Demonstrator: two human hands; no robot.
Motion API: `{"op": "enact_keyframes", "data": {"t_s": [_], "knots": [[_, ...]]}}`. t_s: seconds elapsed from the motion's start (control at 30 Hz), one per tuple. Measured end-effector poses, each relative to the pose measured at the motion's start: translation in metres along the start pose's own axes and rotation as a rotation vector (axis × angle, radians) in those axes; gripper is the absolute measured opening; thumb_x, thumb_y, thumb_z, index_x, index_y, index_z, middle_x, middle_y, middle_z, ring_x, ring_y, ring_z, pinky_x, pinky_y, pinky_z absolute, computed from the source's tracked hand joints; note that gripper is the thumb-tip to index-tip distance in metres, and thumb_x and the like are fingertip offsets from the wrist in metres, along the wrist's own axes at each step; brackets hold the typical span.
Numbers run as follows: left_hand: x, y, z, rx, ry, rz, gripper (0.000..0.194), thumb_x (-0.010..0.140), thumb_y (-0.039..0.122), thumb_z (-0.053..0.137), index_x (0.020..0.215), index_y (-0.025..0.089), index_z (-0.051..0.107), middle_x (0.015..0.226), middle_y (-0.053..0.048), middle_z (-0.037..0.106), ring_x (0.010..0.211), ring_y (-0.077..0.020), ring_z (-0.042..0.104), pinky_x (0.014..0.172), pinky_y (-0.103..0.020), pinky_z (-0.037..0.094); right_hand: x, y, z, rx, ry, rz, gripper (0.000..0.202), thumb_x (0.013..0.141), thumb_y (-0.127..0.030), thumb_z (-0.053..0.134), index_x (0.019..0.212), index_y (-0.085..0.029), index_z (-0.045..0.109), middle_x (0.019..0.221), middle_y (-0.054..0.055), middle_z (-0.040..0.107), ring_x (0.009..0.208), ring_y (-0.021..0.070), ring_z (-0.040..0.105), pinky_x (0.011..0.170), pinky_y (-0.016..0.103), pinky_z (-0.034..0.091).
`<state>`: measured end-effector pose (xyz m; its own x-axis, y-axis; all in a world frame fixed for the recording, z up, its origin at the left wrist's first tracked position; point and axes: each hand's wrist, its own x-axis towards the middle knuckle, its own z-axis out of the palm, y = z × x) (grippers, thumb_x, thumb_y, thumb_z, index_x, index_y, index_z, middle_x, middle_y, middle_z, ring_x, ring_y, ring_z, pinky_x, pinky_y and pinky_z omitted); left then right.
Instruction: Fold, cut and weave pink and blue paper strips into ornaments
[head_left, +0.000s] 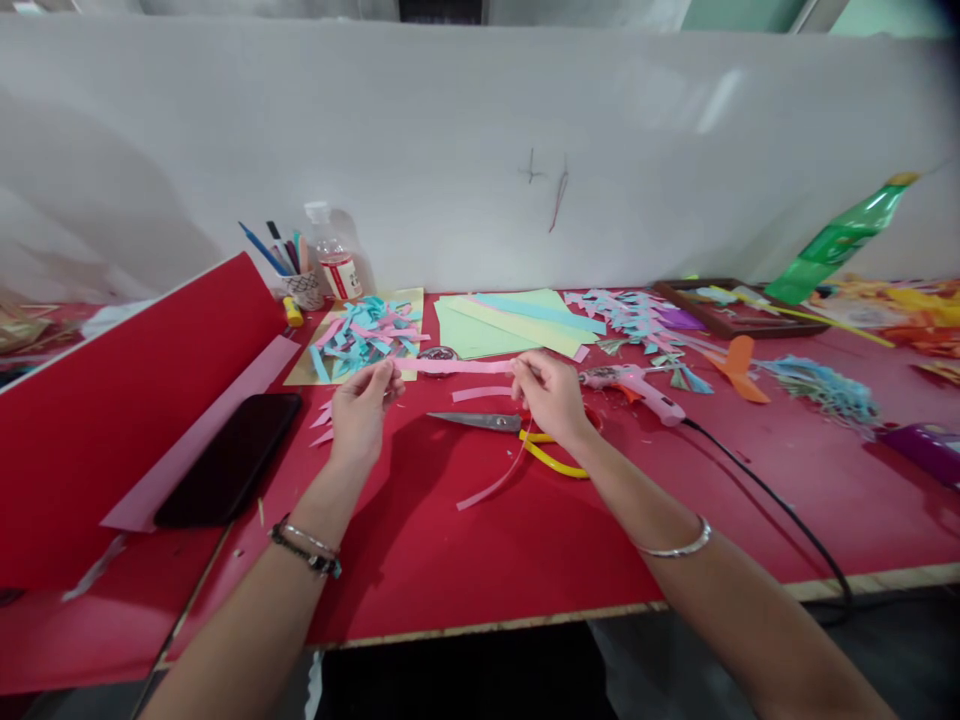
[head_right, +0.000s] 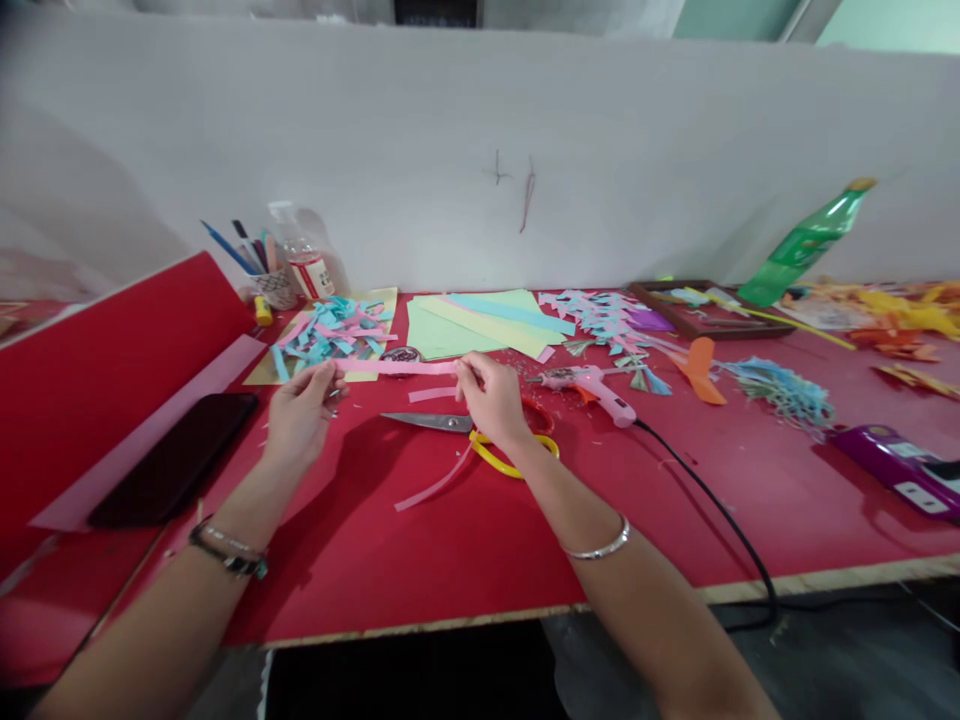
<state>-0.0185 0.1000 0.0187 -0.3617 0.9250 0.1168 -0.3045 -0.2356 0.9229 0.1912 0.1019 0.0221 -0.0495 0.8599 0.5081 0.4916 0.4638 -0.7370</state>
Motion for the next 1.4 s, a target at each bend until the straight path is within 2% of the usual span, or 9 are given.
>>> {"op": "enact_keyframes", "data": {"t_s": [0.27,0.37,0.53,0.7,0.8,0.97,1.1,1.27,1.4], "knots": [[0.004,0.002,-0.005,0.247,-0.01,0.137,0.018,0.068,0.034,0.059,0.069,0.016,0.062,0.063,0.002,0.054,0.055,-0.0074,0.047,0.056,-0.02,0.039,0.0,-0.002,0.001,0.153,-0.029,-0.004,0.026,0.082,-0.032,0.042,0.061,-0.018,0.047,0.047,-0.004,0.05,0.043,0.0079,0.044,0.047,0.02,0.033],[-0.003,0.016,-0.003,0.449,-0.004,0.389,0.025,0.079,0.035,0.045,0.092,0.019,0.061,0.086,-0.003,0.059,0.077,-0.0131,0.053,0.072,-0.026,0.042,-0.002,-0.002,0.005,0.269,-0.117,0.041,0.025,0.081,-0.035,0.042,0.063,-0.018,0.048,0.049,-0.004,0.05,0.041,0.0069,0.042,0.045,0.02,0.033],[-0.038,0.037,0.015,1.084,-0.411,0.774,0.038,0.079,0.036,0.046,0.114,0.021,0.049,0.114,-0.007,0.052,0.111,-0.0216,0.041,0.098,-0.04,0.024,-0.008,-0.009,0.008,0.442,-0.301,0.083,0.022,0.078,-0.036,0.047,0.067,-0.017,0.051,0.048,-0.005,0.048,0.038,0.0055,0.038,0.04,0.019,0.031],[-0.056,0.032,0.028,1.055,-0.682,0.414,0.032,0.084,0.036,0.037,0.11,0.021,0.05,0.083,-0.002,0.063,0.078,-0.0158,0.057,0.083,-0.033,0.037,-0.01,-0.011,0.007,0.52,-0.399,0.095,0.022,0.079,-0.037,0.047,0.071,-0.017,0.054,0.05,-0.005,0.049,0.042,0.0059,0.041,0.041,0.018,0.034],[-0.056,0.032,0.021,0.935,-0.701,0.233,0.028,0.083,0.036,0.036,0.084,0.019,0.059,0.061,0.002,0.057,0.054,-0.0121,0.051,0.054,-0.022,0.037,-0.008,-0.007,0.007,0.496,-0.37,0.117,0.022,0.079,-0.036,0.047,0.071,-0.016,0.053,0.049,-0.006,0.048,0.04,0.0049,0.04,0.04,0.017,0.032],[-0.054,0.042,-0.01,0.855,-0.673,0.056,0.026,0.079,0.037,0.043,0.065,0.019,0.056,0.047,0.004,0.046,0.044,-0.0105,0.042,0.045,-0.021,0.031,-0.004,-0.003,0.006,0.475,-0.375,0.124,0.021,0.077,-0.034,0.048,0.067,-0.016,0.052,0.049,-0.006,0.048,0.04,0.0045,0.041,0.039,0.017,0.033],[-0.044,0.051,-0.044,0.835,-0.565,-0.037,0.029,0.072,0.041,0.051,0.055,0.019,0.058,0.05,0.0,0.056,0.052,-0.0147,0.051,0.055,-0.024,0.038,-0.001,-0.001,0.003,0.469,-0.358,0.105,0.023,0.079,-0.034,0.045,0.068,-0.016,0.053,0.049,-0.005,0.047,0.041,0.0053,0.042,0.041,0.018,0.033],[-0.018,0.052,-0.082,0.748,-0.161,-0.144,0.028,0.061,0.047,0.058,0.061,0.019,0.065,0.065,-0.006,0.065,0.064,-0.0184,0.057,0.061,-0.026,0.043,-0.001,0.0,0.003,0.413,-0.379,0.089,0.023,0.08,-0.033,0.044,0.068,-0.015,0.054,0.048,-0.005,0.047,0.04,0.0048,0.041,0.04,0.018,0.032],[-0.003,0.043,-0.098,0.903,-0.115,-0.064,0.029,0.053,0.044,0.064,0.068,0.019,0.066,0.071,-0.007,0.066,0.069,-0.0216,0.059,0.06,-0.026,0.042,-0.001,0.003,0.005,0.376,-0.399,0.087,0.024,0.08,-0.033,0.043,0.068,-0.015,0.053,0.049,-0.005,0.047,0.042,0.0052,0.042,0.041,0.018,0.033]]}}
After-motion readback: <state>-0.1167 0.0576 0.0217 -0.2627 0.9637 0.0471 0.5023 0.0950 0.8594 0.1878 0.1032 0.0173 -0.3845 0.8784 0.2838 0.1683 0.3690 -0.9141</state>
